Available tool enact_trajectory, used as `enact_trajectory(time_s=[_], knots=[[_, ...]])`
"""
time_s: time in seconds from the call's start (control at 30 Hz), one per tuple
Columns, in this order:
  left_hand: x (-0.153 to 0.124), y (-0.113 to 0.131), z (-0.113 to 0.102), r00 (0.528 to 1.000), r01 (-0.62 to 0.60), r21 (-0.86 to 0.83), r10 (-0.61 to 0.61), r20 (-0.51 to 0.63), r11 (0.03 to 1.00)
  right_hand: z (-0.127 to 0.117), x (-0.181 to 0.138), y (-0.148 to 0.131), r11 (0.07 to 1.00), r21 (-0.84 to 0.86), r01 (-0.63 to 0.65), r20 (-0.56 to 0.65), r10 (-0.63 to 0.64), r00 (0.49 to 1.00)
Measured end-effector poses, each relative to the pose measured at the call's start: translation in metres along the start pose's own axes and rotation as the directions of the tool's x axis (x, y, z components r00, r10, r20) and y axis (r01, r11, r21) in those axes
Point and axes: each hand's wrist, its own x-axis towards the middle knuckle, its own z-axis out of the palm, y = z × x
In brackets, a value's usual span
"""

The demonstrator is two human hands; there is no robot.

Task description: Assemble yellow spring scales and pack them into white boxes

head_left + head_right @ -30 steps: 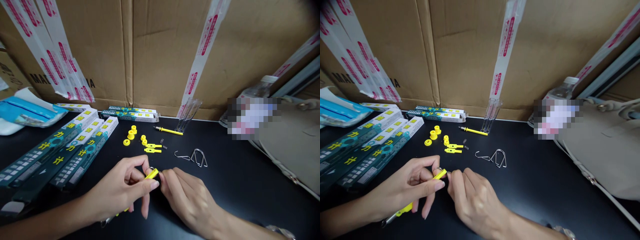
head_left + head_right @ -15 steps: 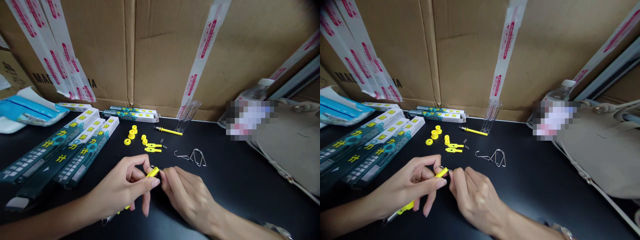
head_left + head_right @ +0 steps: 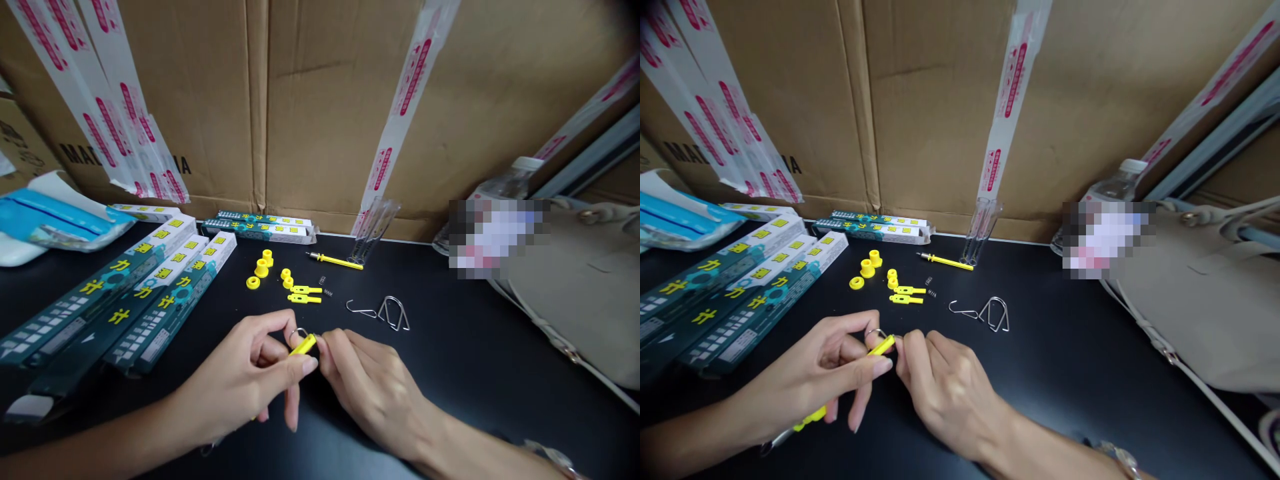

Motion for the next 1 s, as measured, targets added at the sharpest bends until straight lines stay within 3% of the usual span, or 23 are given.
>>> enact_trajectory(time_s=[0.33,0.53,0.73,0.87,1.0], knots=[[0.004,-0.005,-0.007,1.0,-0.03,-0.045,0.03,0.0,0.999,0.0,0.0,0.004,0.997,0.069,-0.044,0.042,0.041,0.998],[0.004,-0.004,-0.01,1.0,0.015,-0.05,-0.014,0.022,0.999,0.0,-0.003,0.006,0.952,0.261,-0.161,0.107,0.138,0.985],[0.005,-0.003,-0.011,1.0,0.026,0.0,-0.026,0.014,1.0,-0.004,-0.002,0.009,0.795,0.503,-0.339,0.231,0.254,0.939],[0.006,0.0,-0.009,0.998,0.057,0.078,-0.059,0.019,0.995,-0.008,0.004,0.008,0.645,0.6,-0.472,0.292,0.373,0.881],[0.003,0.005,-0.004,0.992,0.104,0.16,-0.114,0.052,0.982,-0.005,0.011,0.009,0.556,0.644,-0.525,0.355,0.39,0.85]])
